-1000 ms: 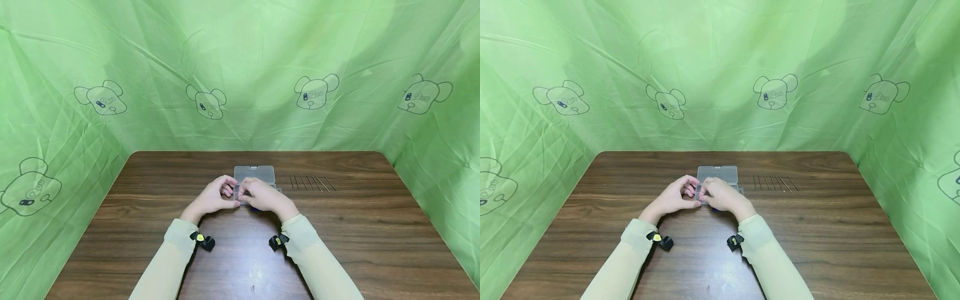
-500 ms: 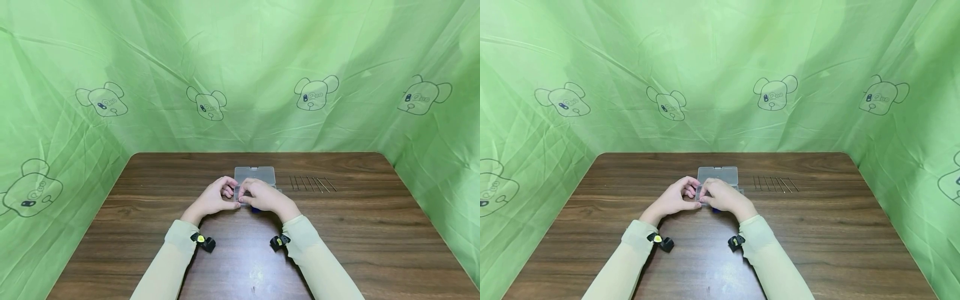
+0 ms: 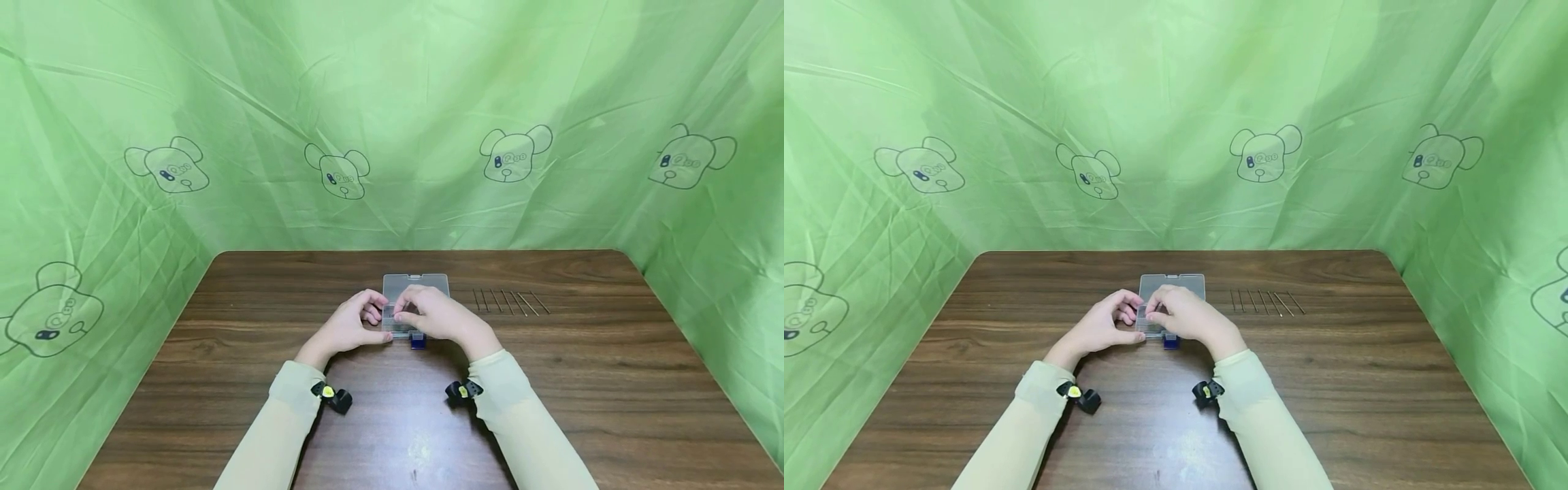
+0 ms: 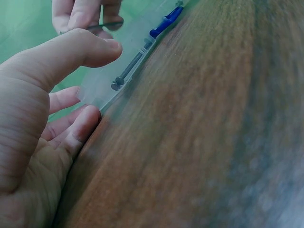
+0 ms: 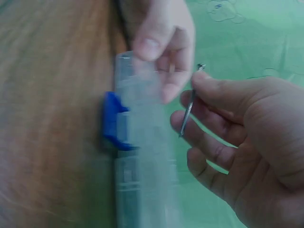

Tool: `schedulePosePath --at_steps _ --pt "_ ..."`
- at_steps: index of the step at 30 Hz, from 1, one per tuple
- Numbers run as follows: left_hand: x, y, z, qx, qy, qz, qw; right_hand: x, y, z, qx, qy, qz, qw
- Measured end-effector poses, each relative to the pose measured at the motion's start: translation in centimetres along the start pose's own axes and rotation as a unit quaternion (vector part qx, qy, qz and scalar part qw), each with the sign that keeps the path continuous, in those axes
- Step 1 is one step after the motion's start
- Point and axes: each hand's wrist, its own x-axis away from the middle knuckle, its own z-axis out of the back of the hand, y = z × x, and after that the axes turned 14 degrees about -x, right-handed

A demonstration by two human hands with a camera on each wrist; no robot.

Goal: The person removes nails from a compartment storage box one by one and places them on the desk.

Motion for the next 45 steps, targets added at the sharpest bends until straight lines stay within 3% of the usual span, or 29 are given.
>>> schedulePosePath --at_steps 6,14,21,30,37,45 --pt "0.0 0.4 0.0 -0.002 0.003 0.005 1.0000 0.5 -1.1 1.6 0.000 0.015 0.007 0.9999" --pt "0.9 3.7 1.1 0.005 0.008 0.004 0.9999 1.4 -0.9 3.3 -0.017 0.063 0.001 0.9978" --pt "0.0 0.3 0.2 0.001 0.003 0.009 1.0000 2.4 -0.2 5.0 -0.038 0.106 -0.024 0.9934" --pt "0.0 0.0 0.0 -0.012 -0.007 0.012 0.9998 4.0 0.8 7.2 -0.033 0.133 -0.044 0.9895" --pt "0.1 -0.1 -0.1 -0.020 -0.004 0.010 0.9998 6.4 2.6 10.2 -0.010 0.163 -0.075 0.9838" --pt "0.1 0.1 0.0 -0.013 -0.003 0.009 0.9999 10.3 4.6 12.5 0.025 0.239 -0.108 0.9646"
